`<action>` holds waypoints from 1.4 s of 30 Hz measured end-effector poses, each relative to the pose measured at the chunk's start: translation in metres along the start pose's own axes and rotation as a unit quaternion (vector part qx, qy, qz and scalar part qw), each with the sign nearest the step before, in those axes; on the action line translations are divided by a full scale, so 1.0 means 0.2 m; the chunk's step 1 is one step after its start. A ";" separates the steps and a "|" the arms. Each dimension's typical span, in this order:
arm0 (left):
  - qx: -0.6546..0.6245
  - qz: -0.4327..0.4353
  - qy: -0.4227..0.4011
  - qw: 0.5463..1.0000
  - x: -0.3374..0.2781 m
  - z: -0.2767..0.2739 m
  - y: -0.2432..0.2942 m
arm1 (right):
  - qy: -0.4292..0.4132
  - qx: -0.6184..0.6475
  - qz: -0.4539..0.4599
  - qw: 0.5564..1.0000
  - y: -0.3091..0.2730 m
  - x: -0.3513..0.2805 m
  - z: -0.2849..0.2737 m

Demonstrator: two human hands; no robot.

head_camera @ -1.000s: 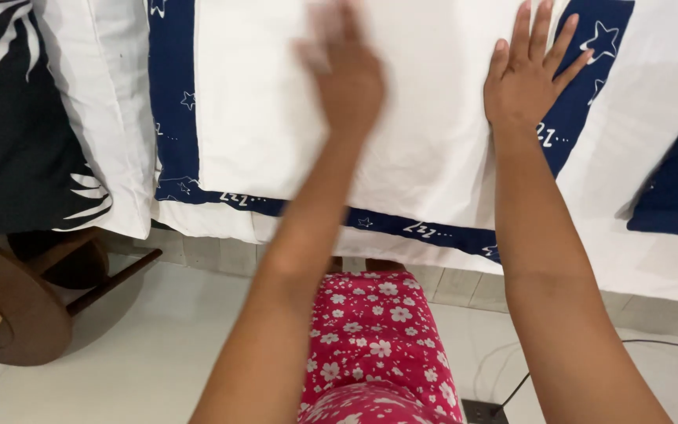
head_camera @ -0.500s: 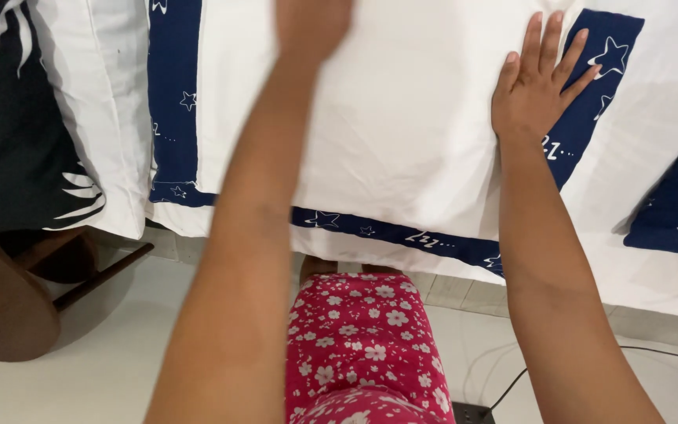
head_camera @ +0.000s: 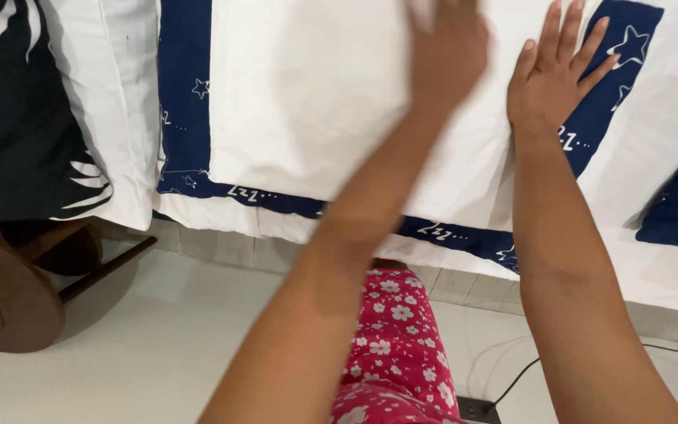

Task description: The person places a blue pillowcase on a bed, inserts a white pillow into it, and smooths the fabric. They then fold the pillowcase over the pillow and smooth it again.

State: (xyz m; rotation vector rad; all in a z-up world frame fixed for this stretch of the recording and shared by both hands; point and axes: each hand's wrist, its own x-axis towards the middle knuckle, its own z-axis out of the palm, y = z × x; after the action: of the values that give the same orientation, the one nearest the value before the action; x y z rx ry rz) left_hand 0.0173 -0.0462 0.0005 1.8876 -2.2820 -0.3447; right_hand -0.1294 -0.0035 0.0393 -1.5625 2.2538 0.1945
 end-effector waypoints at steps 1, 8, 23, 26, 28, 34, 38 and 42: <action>-0.008 0.008 0.000 1.000 -0.09 -0.02 0.24 | -0.002 -0.004 0.005 1.000 -0.01 0.00 -0.01; -0.018 0.101 -0.091 0.991 -0.31 -0.13 -0.07 | 0.008 0.000 -0.007 1.000 0.01 -0.02 0.00; 0.120 -0.207 -0.143 0.960 -0.43 -0.53 -1.09 | 0.095 0.053 -0.146 0.983 -0.72 -0.51 0.21; 0.116 -0.236 -0.164 0.951 -0.42 -0.55 -1.10 | 0.081 0.045 -0.249 0.964 -1.17 -0.74 0.38; 0.125 -0.240 -0.179 0.946 -0.43 -0.54 -1.12 | 0.021 0.075 -0.276 0.958 -1.19 -0.80 0.47; 0.129 -0.229 -0.147 0.954 -0.44 -0.50 -1.11 | -0.023 0.003 -0.095 0.995 -0.59 -0.60 0.21; 0.122 -0.228 -0.142 0.955 -0.46 -0.44 -1.14 | -0.018 -0.016 0.038 0.999 -0.26 -0.55 0.15; 0.109 -0.184 -0.035 0.976 -0.49 -0.38 -1.23 | 0.075 0.034 0.092 0.992 -0.10 -0.52 0.16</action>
State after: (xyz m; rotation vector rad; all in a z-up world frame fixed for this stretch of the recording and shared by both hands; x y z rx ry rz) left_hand 0.2882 0.0014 0.0081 2.4529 -2.0737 -0.2137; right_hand -0.0720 0.0908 0.0530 -1.3759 2.4942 0.0515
